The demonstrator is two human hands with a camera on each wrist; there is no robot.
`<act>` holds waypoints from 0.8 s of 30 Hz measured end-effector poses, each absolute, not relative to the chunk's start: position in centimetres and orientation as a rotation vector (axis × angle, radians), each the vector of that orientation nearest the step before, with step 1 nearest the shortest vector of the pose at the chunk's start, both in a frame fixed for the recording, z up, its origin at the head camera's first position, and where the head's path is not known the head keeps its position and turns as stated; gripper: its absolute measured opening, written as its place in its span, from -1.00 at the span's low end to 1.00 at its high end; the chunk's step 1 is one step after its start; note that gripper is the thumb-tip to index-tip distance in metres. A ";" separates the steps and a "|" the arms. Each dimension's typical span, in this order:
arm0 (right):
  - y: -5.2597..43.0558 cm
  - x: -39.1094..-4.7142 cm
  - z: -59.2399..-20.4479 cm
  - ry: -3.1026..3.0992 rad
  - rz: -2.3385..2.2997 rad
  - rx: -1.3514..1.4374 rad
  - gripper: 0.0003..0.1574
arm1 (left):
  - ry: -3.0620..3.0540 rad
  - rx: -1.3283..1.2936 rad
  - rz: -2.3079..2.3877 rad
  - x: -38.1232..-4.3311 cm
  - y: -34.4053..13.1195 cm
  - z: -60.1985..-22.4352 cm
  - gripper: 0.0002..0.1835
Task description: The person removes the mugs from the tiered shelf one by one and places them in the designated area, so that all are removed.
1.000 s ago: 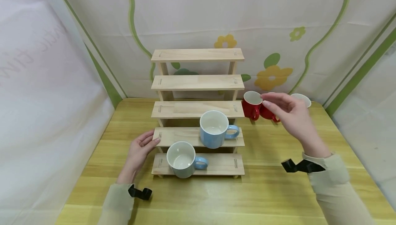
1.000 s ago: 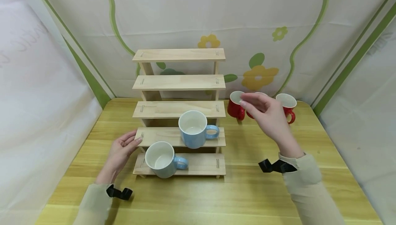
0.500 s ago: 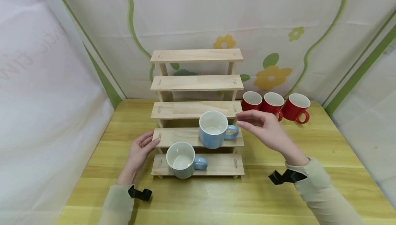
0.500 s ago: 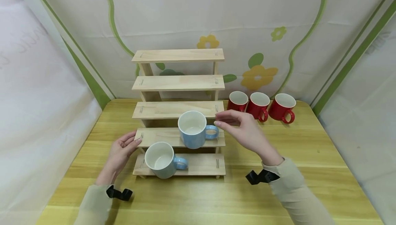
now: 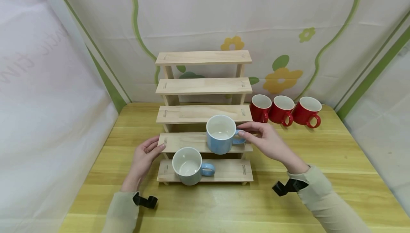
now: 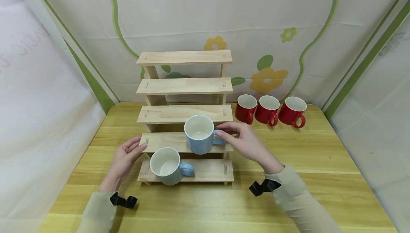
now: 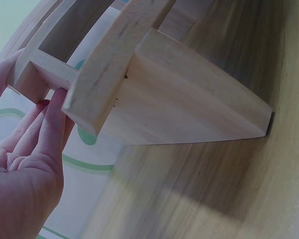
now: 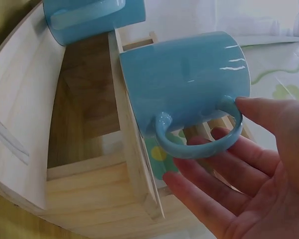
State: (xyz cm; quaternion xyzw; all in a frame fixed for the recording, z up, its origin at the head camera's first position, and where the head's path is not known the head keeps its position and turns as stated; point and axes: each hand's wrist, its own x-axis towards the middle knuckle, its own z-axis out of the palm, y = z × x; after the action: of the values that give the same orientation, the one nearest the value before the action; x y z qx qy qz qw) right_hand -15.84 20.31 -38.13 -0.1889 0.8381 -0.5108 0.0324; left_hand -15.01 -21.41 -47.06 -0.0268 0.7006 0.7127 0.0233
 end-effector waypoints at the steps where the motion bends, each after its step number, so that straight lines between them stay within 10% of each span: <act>1: 20.2 -15.8 -38.2 2.572 -1.580 -0.581 -0.64 | 2.169 -0.087 2.204 -15.0 -21.4 -47.1 -0.42; 24: 20.0 -15.5 -38.8 2.378 -1.759 -0.530 -0.75 | 2.157 -0.082 2.222 -15.0 -21.4 -47.0 -0.43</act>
State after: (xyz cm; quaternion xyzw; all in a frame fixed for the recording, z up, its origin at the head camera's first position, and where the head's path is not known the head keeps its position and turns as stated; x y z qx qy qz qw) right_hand -15.55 19.96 -38.82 -0.1761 0.7895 -0.5840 0.0680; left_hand -14.99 -21.42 -47.01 -0.0266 0.6963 0.7170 0.0219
